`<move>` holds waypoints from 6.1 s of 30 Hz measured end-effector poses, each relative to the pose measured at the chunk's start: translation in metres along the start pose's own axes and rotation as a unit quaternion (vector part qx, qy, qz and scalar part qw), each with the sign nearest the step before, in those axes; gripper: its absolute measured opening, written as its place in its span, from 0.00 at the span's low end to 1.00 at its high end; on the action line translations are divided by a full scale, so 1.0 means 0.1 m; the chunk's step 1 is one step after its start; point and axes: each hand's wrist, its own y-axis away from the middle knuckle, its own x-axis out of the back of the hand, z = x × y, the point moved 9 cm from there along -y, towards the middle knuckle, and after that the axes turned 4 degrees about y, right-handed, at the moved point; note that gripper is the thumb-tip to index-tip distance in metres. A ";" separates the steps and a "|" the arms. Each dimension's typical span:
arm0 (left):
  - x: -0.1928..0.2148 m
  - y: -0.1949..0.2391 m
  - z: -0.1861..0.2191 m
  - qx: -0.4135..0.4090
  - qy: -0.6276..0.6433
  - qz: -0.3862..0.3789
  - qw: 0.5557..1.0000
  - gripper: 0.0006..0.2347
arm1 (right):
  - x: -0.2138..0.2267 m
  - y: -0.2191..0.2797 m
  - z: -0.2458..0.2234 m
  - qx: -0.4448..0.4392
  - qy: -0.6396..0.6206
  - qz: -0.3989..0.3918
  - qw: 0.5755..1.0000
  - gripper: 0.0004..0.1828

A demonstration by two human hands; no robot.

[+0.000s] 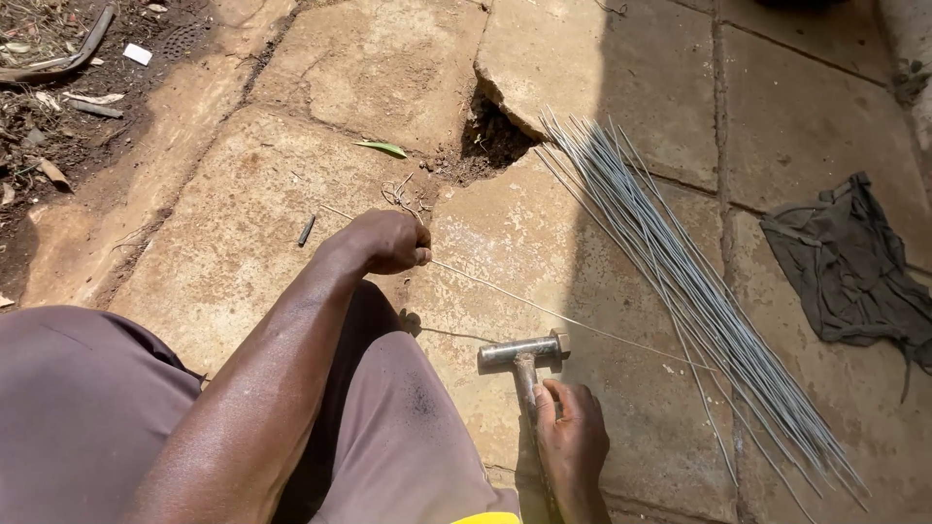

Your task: Straightening thin metal rods by tapping them with a hammer against a stone surface

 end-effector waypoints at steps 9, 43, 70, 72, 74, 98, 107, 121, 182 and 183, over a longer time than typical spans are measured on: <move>0.87 0.99 1.18 -0.199 -0.173 0.191 0.946 0.22 | 1.07 -0.58 -1.11 0.203 -0.097 -0.058 0.973 0.19; -0.63 0.04 -0.16 -0.037 0.079 -0.032 0.996 0.13 | -0.45 0.23 0.21 -0.055 -0.033 -0.215 0.974 0.29; -0.84 -0.55 -0.90 0.070 0.125 -0.169 0.975 0.13 | 0.25 0.35 0.89 -0.300 -0.241 -0.123 0.915 0.26; -0.84 -0.56 -0.93 0.068 0.109 -0.170 0.977 0.14 | 0.29 0.32 0.85 -0.284 -0.254 -0.108 0.918 0.26; -0.85 -0.57 -0.91 0.067 0.117 -0.169 0.976 0.13 | 0.31 0.28 0.77 -0.272 -0.245 -0.108 0.924 0.25; -0.88 -0.50 -0.81 0.041 0.227 -0.175 0.957 0.10 | -0.14 0.15 0.57 -0.180 -0.162 -0.165 0.956 0.31; -0.97 -0.64 -0.84 0.037 0.220 -0.178 0.958 0.11 | 0.10 0.30 0.38 -0.189 -0.131 -0.171 0.958 0.30; -0.88 -0.57 -0.81 0.053 0.225 -0.161 0.959 0.11 | -0.09 0.28 0.17 -0.143 -0.139 -0.164 0.966 0.26; -1.06 -0.80 -0.86 -0.005 0.145 -0.177 0.973 0.11 | -0.21 0.05 -0.52 -0.043 -0.177 -0.204 0.962 0.21; -1.14 -0.83 -0.93 -0.007 0.137 -0.180 0.974 0.10 | -0.21 0.08 -0.52 -0.052 -0.184 -0.205 0.960 0.22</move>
